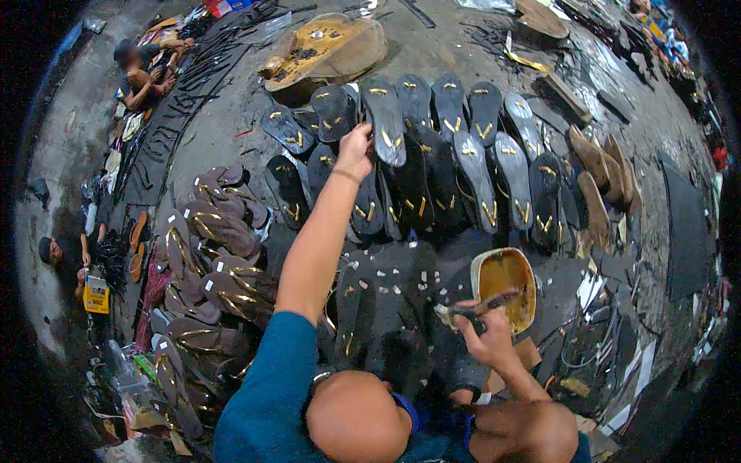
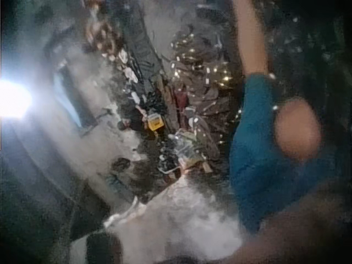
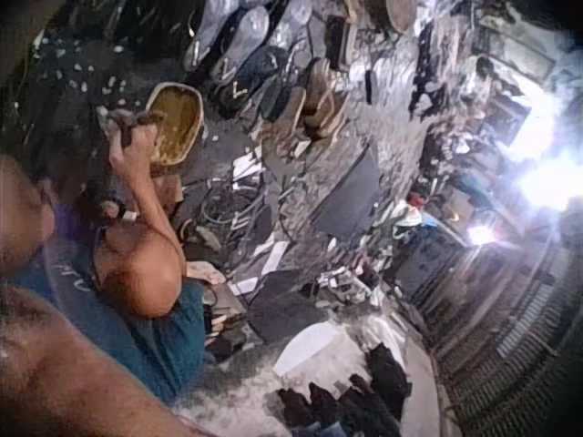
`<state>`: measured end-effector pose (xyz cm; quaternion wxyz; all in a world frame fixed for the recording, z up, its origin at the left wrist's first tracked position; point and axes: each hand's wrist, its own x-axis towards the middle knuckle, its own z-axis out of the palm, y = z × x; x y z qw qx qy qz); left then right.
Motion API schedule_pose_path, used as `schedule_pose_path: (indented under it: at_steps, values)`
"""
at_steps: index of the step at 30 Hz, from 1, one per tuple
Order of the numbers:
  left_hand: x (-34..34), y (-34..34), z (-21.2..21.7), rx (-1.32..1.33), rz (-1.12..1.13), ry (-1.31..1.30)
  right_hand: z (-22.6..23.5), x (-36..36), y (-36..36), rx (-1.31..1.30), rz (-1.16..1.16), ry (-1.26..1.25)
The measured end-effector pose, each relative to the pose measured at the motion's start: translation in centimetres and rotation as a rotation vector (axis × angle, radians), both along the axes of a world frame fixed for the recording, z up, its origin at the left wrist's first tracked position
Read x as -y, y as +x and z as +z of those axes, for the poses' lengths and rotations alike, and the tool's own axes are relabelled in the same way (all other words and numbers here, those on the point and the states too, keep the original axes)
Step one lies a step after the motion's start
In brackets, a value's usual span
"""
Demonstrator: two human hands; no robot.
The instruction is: The person sits on the floor and repeatedly picks up black sandals, applies a gold-colored substance to the straps using a brush, and places them back in a pile. The process is repeated for multiple sandals throughout the clip.
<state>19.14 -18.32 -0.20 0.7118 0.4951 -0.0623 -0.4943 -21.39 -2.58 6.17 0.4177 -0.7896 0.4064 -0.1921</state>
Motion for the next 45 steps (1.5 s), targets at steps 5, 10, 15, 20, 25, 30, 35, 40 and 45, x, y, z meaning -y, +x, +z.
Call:
schedule_pose_path:
  at_steps: [5,10,15,20,25,30,35,40,45]
  values:
    - [2.9,5.8,-1.3,0.210,0.277,0.128,-0.9,-0.6,-1.2,0.000,-0.075,0.017]
    - [-13.3,-10.3,2.4,1.522,-0.047,0.240,-1.5,2.9,-5.0,0.005,-0.424,0.068]
    - [-33.6,-16.8,1.2,1.532,-0.436,1.095,-2.3,5.9,-5.3,-0.224,-0.361,-0.256]
    - [-35.4,-17.6,0.4,1.363,-0.288,0.708,-1.9,6.8,-7.2,-0.209,-0.351,-0.430]
    - [-33.4,-18.8,0.5,1.476,-0.399,0.485,0.8,2.8,-10.4,-0.809,-0.188,0.048]
    - [-32.6,-19.8,-2.4,1.290,-0.679,0.362,0.9,0.3,-12.9,-0.927,-0.055,0.097]
    - [-29.6,-19.2,-4.9,1.558,-0.818,0.081,2.5,0.3,-10.4,-0.211,-0.097,0.438]
    - [-26.1,-17.4,-6.8,1.553,-1.059,-0.203,5.0,2.1,-6.6,0.197,-0.213,0.639]
    - [-23.2,-18.1,-5.4,1.766,-1.274,-0.188,3.5,2.3,-5.7,0.447,-0.254,0.613]
